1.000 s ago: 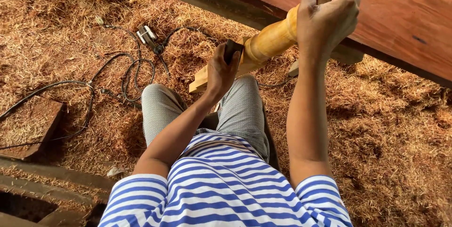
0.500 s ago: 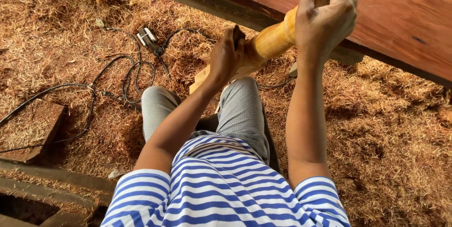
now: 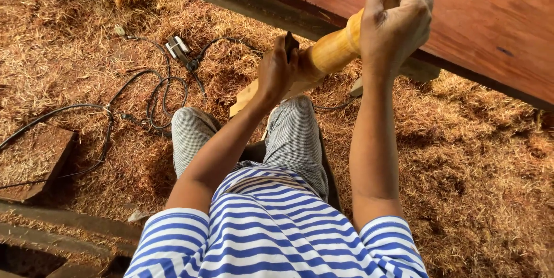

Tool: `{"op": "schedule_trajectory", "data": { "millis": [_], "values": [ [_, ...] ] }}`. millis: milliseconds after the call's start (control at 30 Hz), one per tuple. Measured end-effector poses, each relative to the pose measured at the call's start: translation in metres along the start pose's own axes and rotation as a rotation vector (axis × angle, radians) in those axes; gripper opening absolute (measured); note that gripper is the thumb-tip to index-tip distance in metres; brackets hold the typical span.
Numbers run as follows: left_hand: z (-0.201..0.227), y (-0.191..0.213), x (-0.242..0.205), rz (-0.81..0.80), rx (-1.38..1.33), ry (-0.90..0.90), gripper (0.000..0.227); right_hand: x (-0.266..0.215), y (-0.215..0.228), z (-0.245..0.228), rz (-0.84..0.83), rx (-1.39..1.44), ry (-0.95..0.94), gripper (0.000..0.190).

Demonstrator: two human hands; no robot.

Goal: Manual sanding of a decorative wooden furniture leg using a piece of sandpaper.

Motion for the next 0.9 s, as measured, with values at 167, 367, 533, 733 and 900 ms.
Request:
{"op": "schedule_trajectory", "data": {
  "millis": [167, 367, 533, 733, 900],
  "values": [
    [0.024, 0.032, -0.037, -0.101, 0.012, 0.023, 0.029, -0.002, -0.001, 0.005, -0.047, 0.014, -0.038, 0.015],
    [0.005, 0.005, -0.010, -0.031, -0.021, 0.002, 0.020, -0.004, -0.006, 0.010, 0.002, 0.013, 0.032, 0.016],
    [0.003, 0.006, -0.012, -0.040, -0.073, -0.056, 0.020, 0.000, 0.004, 0.005, -0.013, 0.018, -0.004, 0.013],
    [0.021, 0.024, -0.025, -0.122, -0.031, 0.029, 0.020, -0.004, 0.003, 0.007, -0.033, 0.091, 0.043, 0.014],
    [-0.004, -0.004, -0.001, -0.074, 0.044, 0.000, 0.018, 0.000, 0.005, 0.001, 0.006, 0.097, 0.077, 0.016]
  ]
}}
Point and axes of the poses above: each hand's wrist, its own x-axis towards the middle knuckle, its own y-axis out of the back of the hand, z = x × y, the point moved 1 cm from there along x, towards the middle knuckle, and after that the axes turned 1 degree about x, right-handed, at the moved point
